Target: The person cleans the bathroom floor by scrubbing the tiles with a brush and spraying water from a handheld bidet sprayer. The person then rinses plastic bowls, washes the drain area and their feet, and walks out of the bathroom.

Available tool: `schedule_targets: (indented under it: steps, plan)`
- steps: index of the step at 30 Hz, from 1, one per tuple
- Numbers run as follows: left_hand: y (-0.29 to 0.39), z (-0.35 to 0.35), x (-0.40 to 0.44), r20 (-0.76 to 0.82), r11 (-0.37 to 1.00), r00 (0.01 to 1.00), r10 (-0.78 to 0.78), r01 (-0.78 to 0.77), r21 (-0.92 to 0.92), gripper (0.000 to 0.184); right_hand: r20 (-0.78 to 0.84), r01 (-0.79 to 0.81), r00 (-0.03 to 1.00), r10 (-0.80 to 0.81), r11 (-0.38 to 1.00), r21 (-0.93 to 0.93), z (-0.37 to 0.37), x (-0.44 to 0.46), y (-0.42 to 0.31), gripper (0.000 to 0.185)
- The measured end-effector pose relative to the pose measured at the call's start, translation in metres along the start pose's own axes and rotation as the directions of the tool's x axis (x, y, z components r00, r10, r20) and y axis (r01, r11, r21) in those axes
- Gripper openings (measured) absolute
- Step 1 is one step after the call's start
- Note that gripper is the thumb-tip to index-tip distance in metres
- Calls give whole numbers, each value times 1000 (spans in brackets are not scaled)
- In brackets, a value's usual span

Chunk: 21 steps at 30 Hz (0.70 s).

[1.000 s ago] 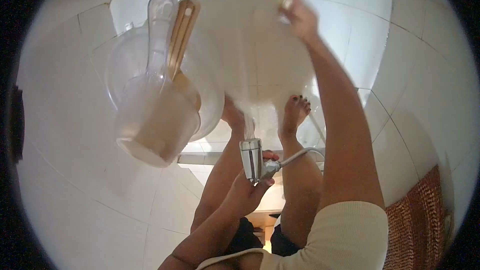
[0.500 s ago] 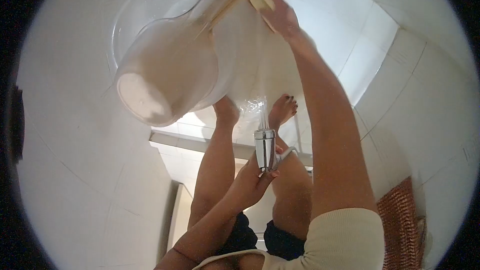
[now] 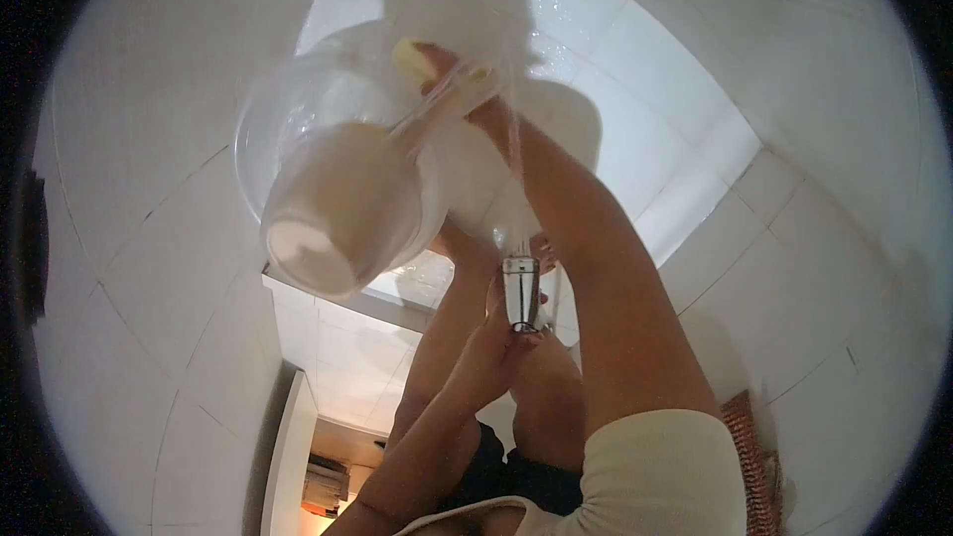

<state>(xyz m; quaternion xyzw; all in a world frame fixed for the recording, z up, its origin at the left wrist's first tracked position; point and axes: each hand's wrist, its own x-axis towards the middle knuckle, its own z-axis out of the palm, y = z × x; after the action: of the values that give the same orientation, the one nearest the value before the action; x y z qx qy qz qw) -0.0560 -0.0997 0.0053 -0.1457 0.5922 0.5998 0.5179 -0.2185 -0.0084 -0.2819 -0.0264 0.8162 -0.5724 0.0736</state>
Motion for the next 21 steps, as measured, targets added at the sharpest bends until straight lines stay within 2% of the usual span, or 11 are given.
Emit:
schedule_targets:
  steps: [2, 5, 7, 9, 11, 12, 14, 16, 18, 19, 21]
  plan:
    - [2, 4, 3, 0, 993, 1000, 3, -3, 116, 47, 193, -91, 977, 84, 996, 25, 13, 0, -15, 56]
    - [29, 5, 12, -2, 976, 999, 40, -39, 213, 46, 240, -273, 937, 255, 961, 45, -14, -12, -37, 60]
    - [40, 3, 21, -57, 956, 987, 153, -133, 260, 47, -151, -475, 880, 451, 841, -260, -28, -27, -9, 59]
    - [46, 2, 23, -116, 928, 961, 250, -204, 310, 47, -400, -554, 755, 520, 832, 37, -71, -62, 34, 53]
    - [48, -8, 33, -110, 994, 991, -69, 60, -91, 39, -547, -596, 646, 532, 800, 74, -130, -76, 38, 50]
    - [46, -15, 37, -67, 979, 977, -202, 201, -32, 40, -541, -681, 652, 532, 724, -110, -158, -83, 69, 51]
    - [49, -15, 44, -31, 990, 990, -140, 141, 32, 39, -582, -698, 662, 473, 672, -247, -173, -78, 95, 50]
    - [48, -17, 55, 124, 988, 992, -30, 10, 156, 39, -657, -641, 623, 424, 759, -118, -164, -28, 52, 45]
    - [47, -14, 62, 84, 995, 994, -65, 58, 82, 39, -590, -525, 769, 246, 770, -364, -158, 13, 61, 48]
    - [48, -12, 64, 63, 996, 994, -90, 90, 8, 39, -522, -496, 799, 300, 818, -290, -151, 38, 55, 49]
    - [45, -16, 73, 55, 993, 991, -120, 120, 3, 38, -431, -416, 875, 219, 795, -441, -135, 85, 55, 50]
